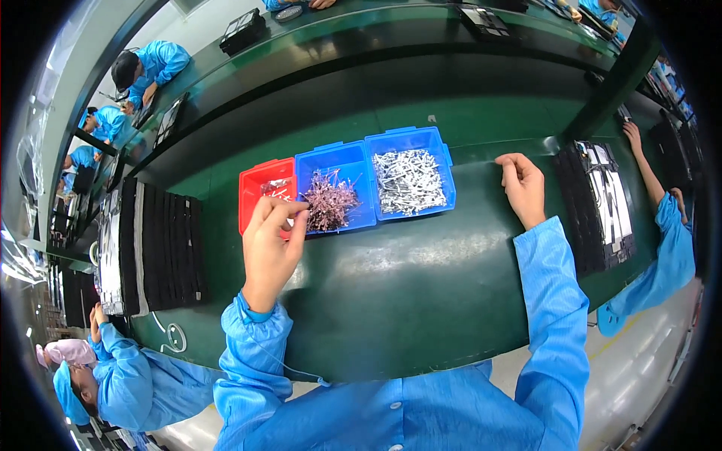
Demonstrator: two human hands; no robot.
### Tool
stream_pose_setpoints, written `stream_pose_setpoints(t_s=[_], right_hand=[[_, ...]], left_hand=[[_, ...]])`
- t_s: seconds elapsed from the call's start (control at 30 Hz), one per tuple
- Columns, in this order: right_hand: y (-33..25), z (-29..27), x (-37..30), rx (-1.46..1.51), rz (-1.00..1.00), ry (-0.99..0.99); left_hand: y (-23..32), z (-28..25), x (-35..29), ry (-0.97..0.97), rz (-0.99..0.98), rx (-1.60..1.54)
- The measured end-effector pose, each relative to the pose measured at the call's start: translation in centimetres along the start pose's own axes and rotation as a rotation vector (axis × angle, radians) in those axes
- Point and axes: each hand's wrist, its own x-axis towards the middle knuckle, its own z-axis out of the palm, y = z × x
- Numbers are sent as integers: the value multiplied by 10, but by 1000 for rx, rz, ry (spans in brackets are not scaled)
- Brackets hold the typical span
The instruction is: The person assembles tablet devices by preparing wire strips from bins by hand, installing them into tablet frames, and applying adhesive strips along the frame edges.
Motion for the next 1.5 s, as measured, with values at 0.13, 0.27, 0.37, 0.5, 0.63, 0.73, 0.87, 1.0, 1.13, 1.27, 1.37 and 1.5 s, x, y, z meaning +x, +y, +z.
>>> stream_pose_setpoints(t_s=[0.13,0.27,0.37,0.5,0.63,0.73,0.87,1.0,1.13,1.27,1.37,1.5], right_hand=[[4,1,0,-8,-28,-10],[-2,-1,-1,-4,7,-7],[-1,-1,-1,-3,6,-10],[-1,-2,0,19,0,-17],[6,0,1,12,-29,-16],[6,0,1,-2,-31,-12],[3,1,0,14,-19,-7],[4,-1,0,11,-18,-8],[2,-1,0,7,-16,-3],[2,-1,0,6,-22,-3],[2,-1,0,-1,-23,-1],[1,-1,0,4,-10,-1]], left_hand=[[4,-1,-1,-72,61,-18],[3,-7,1,-73,7,32],[1,-7,1,-73,-19,36],[0,-4,1,-70,3,31],[-7,-1,2,-46,9,49],[-12,4,3,4,8,46],[-11,8,6,8,14,12],[-12,12,11,-17,38,38],[-18,16,11,-4,38,16],[-25,19,14,68,-41,-71],[-26,19,15,88,-109,-209],[-25,20,16,139,-90,-277]])
